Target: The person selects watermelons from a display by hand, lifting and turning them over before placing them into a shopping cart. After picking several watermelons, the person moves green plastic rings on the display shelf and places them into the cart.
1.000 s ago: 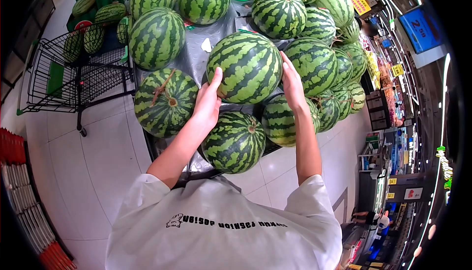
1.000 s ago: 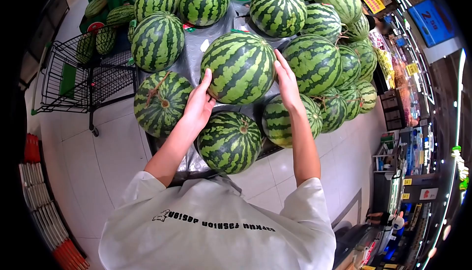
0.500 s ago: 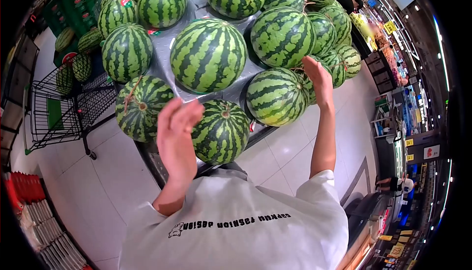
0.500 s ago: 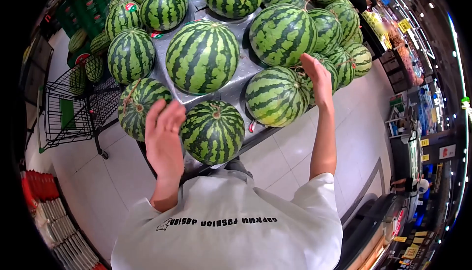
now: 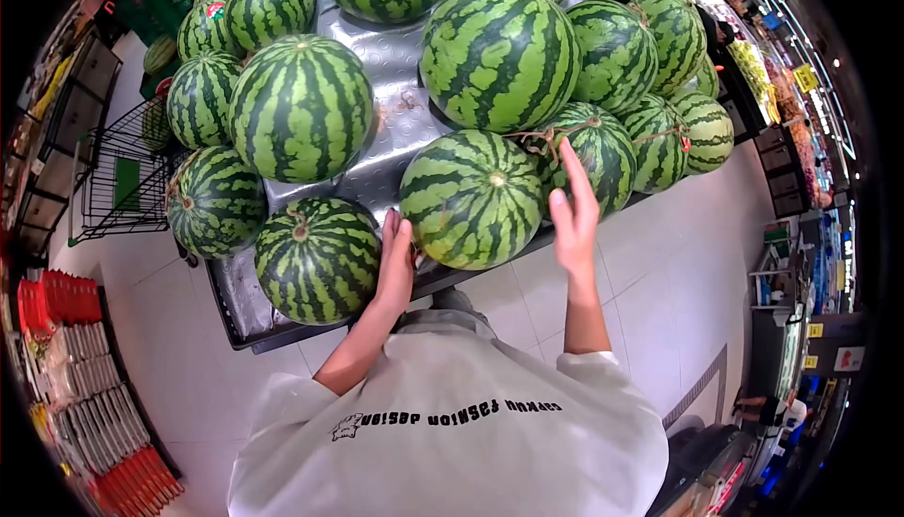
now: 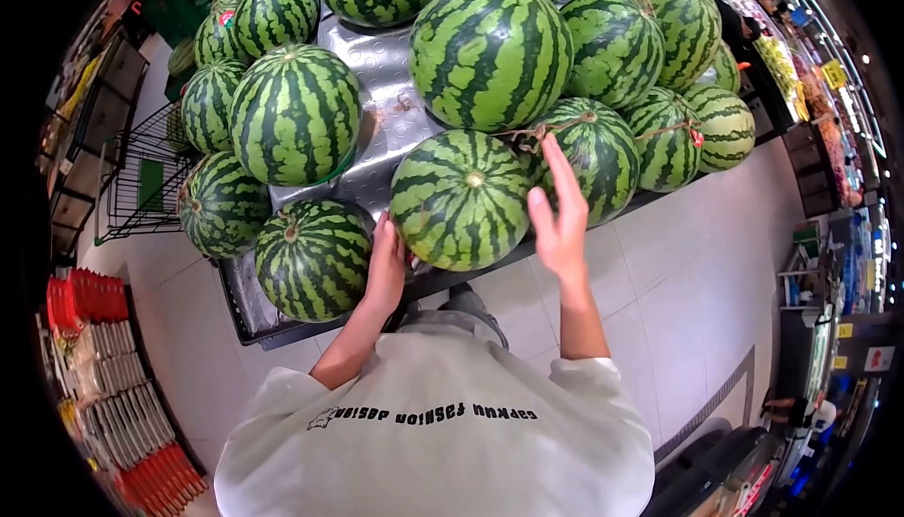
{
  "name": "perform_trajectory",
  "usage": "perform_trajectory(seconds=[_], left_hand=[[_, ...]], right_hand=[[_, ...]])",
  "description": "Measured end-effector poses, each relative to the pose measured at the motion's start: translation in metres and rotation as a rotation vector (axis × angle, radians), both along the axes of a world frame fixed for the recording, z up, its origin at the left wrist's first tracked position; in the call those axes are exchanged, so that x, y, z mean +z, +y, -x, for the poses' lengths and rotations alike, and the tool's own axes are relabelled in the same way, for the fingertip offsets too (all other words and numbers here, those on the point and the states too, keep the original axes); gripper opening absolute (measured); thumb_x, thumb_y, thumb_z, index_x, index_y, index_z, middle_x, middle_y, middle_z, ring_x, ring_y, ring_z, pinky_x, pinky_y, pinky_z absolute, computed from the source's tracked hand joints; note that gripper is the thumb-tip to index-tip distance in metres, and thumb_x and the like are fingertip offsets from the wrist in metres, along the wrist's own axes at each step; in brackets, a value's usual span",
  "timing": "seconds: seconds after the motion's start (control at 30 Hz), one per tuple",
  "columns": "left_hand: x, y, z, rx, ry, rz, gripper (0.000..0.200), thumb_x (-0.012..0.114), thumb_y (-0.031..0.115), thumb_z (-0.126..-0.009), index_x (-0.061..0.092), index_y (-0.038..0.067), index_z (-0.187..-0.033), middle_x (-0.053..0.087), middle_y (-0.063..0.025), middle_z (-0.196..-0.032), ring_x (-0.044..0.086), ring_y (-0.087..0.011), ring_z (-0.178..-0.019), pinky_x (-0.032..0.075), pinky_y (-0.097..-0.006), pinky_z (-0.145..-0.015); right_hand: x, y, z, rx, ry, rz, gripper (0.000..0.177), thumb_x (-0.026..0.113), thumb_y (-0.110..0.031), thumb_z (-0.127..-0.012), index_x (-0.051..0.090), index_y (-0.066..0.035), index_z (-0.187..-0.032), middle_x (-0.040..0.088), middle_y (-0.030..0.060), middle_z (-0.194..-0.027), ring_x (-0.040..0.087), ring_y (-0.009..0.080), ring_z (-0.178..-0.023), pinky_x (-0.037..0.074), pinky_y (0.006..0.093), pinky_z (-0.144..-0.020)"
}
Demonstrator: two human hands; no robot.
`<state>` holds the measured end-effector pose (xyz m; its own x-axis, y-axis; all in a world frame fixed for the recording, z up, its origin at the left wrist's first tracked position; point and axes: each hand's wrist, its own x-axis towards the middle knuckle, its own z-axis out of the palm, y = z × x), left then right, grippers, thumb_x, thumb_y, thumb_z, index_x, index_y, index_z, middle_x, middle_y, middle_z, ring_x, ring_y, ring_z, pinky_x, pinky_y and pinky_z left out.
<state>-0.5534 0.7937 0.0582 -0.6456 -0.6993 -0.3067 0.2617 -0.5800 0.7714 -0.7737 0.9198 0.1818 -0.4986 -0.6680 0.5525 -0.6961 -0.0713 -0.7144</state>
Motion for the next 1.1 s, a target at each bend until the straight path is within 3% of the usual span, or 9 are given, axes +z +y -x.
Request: perform_trajectory(seconds=[0.03, 0.1, 0.2, 0.33, 0.43, 0.63, 0.7, 0.9, 1.1], left_hand=[[0.003, -0.003, 0.008, -0.001, 0.041, -0.029, 0.077, 0.044, 0.048, -0.105, 0.013, 0.001, -0.158, 0.022, -0.0126, -0.163, 0.023, -0.0235, -0.149, 0.019, -0.038, -0.12], [0.007, 0.003, 0.022, 0.064, 0.046, -0.065, 0.062, 0.036, 0.054, -0.106, 0.038, 0.011, -0.151, 0.046, -0.0048, -0.15, 0.043, -0.0201, -0.137, 0.032, -0.0383, -0.114], [0.009, 0.006, 0.02, 0.057, 0.049, -0.119, 0.063, 0.037, 0.055, -0.105, 0.042, 0.01, -0.149, 0.048, -0.0061, -0.149, 0.044, -0.0212, -0.136, 0.033, -0.0388, -0.114], [0.012, 0.007, 0.021, 0.079, 0.03, -0.152, 0.066, 0.036, 0.058, -0.104, 0.04, 0.01, -0.149, 0.047, -0.0064, -0.15, 0.044, -0.0227, -0.137, 0.033, -0.041, -0.114], [0.013, 0.008, 0.023, 0.088, 0.04, -0.166, 0.066, 0.036, 0.058, -0.104, 0.041, 0.01, -0.149, 0.047, -0.0065, -0.149, 0.044, -0.0222, -0.137, 0.034, -0.0406, -0.114], [0.016, 0.01, 0.023, 0.11, 0.06, -0.187, 0.064, 0.039, 0.056, -0.104, 0.041, 0.008, -0.148, 0.048, -0.0067, -0.148, 0.045, -0.0199, -0.136, 0.035, -0.0377, -0.114], [0.018, 0.01, 0.023, 0.101, 0.068, -0.18, 0.064, 0.04, 0.056, -0.104, 0.042, 0.009, -0.148, 0.049, -0.0064, -0.148, 0.045, -0.0197, -0.135, 0.035, -0.0372, -0.114], [0.017, 0.012, 0.026, 0.116, 0.039, -0.145, 0.067, 0.039, 0.06, -0.103, 0.042, 0.011, -0.149, 0.048, -0.0048, -0.149, 0.045, -0.0214, -0.136, 0.034, -0.0395, -0.114], [0.018, 0.015, 0.03, 0.149, 0.042, -0.171, 0.066, 0.039, 0.06, -0.103, 0.043, 0.011, -0.147, 0.05, -0.0054, -0.148, 0.046, -0.0214, -0.135, 0.036, -0.0396, -0.113]], right_hand=[[-0.001, 0.001, -0.005, -0.002, 0.073, -0.016, 0.059, 0.054, -0.017, -0.096, 0.04, 0.005, -0.149, 0.039, 0.0231, -0.155, 0.037, 0.0336, -0.145, 0.028, 0.0399, -0.118], [-0.018, 0.001, -0.008, 0.219, -0.068, -0.07, 0.064, 0.057, -0.02, -0.096, 0.035, 0.005, -0.151, 0.035, 0.023, -0.158, 0.033, 0.0349, -0.147, 0.025, 0.0413, -0.119], [-0.014, 0.007, 0.0, 0.263, -0.003, -0.19, 0.069, 0.06, -0.021, -0.096, 0.031, 0.004, -0.153, 0.03, 0.0233, -0.159, 0.028, 0.0381, -0.149, 0.024, 0.043, -0.119], [-0.012, 0.008, 0.009, 0.127, 0.047, 0.011, 0.075, 0.061, -0.023, -0.094, 0.027, 0.006, -0.153, 0.026, 0.0284, -0.159, 0.024, 0.0417, -0.149, 0.022, 0.0453, -0.12], [-0.014, 0.007, 0.0, 0.325, 0.099, -0.183, 0.073, 0.06, -0.024, -0.095, 0.027, 0.006, -0.153, 0.029, 0.0259, -0.158, 0.024, 0.0404, -0.149, 0.022, 0.046, -0.12], [-0.009, 0.008, -0.001, 0.159, 0.136, -0.004, 0.075, 0.06, -0.024, -0.096, 0.024, 0.006, -0.154, 0.026, 0.0249, -0.16, 0.024, 0.0407, -0.149, 0.021, 0.0477, -0.12], [-0.012, 0.009, -0.001, 0.317, 0.182, -0.193, 0.075, 0.06, -0.024, -0.095, 0.024, 0.006, -0.153, 0.026, 0.0261, -0.159, 0.024, 0.0414, -0.149, 0.021, 0.0484, -0.12], [-0.009, 0.008, -0.007, 0.173, 0.177, -0.044, 0.075, 0.063, -0.023, -0.093, 0.026, 0.006, -0.153, 0.028, 0.0267, -0.158, 0.026, 0.0419, -0.148, 0.022, 0.0489, -0.12], [-0.011, 0.01, -0.002, 0.307, 0.156, -0.167, 0.073, 0.067, -0.024, -0.092, 0.034, 0.004, -0.151, 0.035, 0.0232, -0.156, 0.032, 0.0393, -0.146, 0.028, 0.0458, -0.118]])
